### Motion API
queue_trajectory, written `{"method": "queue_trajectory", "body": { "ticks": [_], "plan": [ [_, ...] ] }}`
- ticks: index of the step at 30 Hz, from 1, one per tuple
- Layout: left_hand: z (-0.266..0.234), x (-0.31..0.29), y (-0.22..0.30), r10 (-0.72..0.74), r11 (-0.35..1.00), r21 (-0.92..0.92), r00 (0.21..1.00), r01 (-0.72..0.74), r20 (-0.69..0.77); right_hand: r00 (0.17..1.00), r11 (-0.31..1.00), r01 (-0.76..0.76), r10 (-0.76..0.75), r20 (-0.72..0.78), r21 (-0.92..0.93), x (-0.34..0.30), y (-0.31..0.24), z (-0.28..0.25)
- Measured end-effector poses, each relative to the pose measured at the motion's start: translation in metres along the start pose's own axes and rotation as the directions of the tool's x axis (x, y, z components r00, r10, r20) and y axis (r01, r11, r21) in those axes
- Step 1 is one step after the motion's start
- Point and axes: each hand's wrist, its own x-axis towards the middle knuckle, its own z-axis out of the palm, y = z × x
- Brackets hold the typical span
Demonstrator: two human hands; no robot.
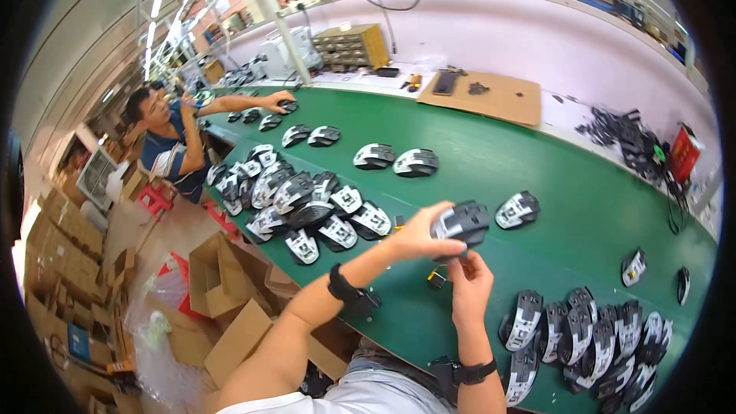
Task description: Assembling the internal components and base of computer mice on a factory assembly line.
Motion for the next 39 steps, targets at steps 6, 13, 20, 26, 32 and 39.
{"method": "queue_trajectory", "body": {
  "ticks": [6, 13, 20, 26, 32, 39],
  "plan": [
    [0.005, -0.009, -0.03, -0.004, 0.955, -0.296, 1.0, 0.004, 0.0, 0.996, 0.977, 0.079, -0.083, -0.013, -0.197, 0.002, 0.005, 0.0],
    [0.025, -0.015, -0.048, -0.051, 0.85, -0.527, 0.994, -0.008, -0.097, 0.986, 0.971, 0.14, -0.155, -0.066, -0.194, 0.008, 0.002, -0.004],
    [0.035, -0.029, -0.043, -0.006, 0.854, -0.515, 0.99, -0.068, -0.14, 0.994, 0.991, 0.067, -0.077, -0.082, -0.117, 0.006, 0.009, -0.018],
    [0.032, -0.03, -0.037, 0.036, 0.914, -0.396, 0.991, -0.086, -0.133, 0.99, 0.983, 0.022, -0.048, -0.136, -0.184, 0.012, 0.012, -0.025],
    [0.022, -0.024, -0.042, -0.026, 0.763, -0.641, 0.986, -0.088, -0.166, 0.999, 0.999, -0.05, 0.05, -0.01, -0.02, 0.023, 0.003, -0.015],
    [0.012, -0.018, -0.06, -0.201, 0.576, -0.815, 0.977, 0.053, -0.078, 0.987, 0.973, -0.139, 0.121, 0.108, 0.182, 0.013, -0.006, -0.019]
  ]
}}
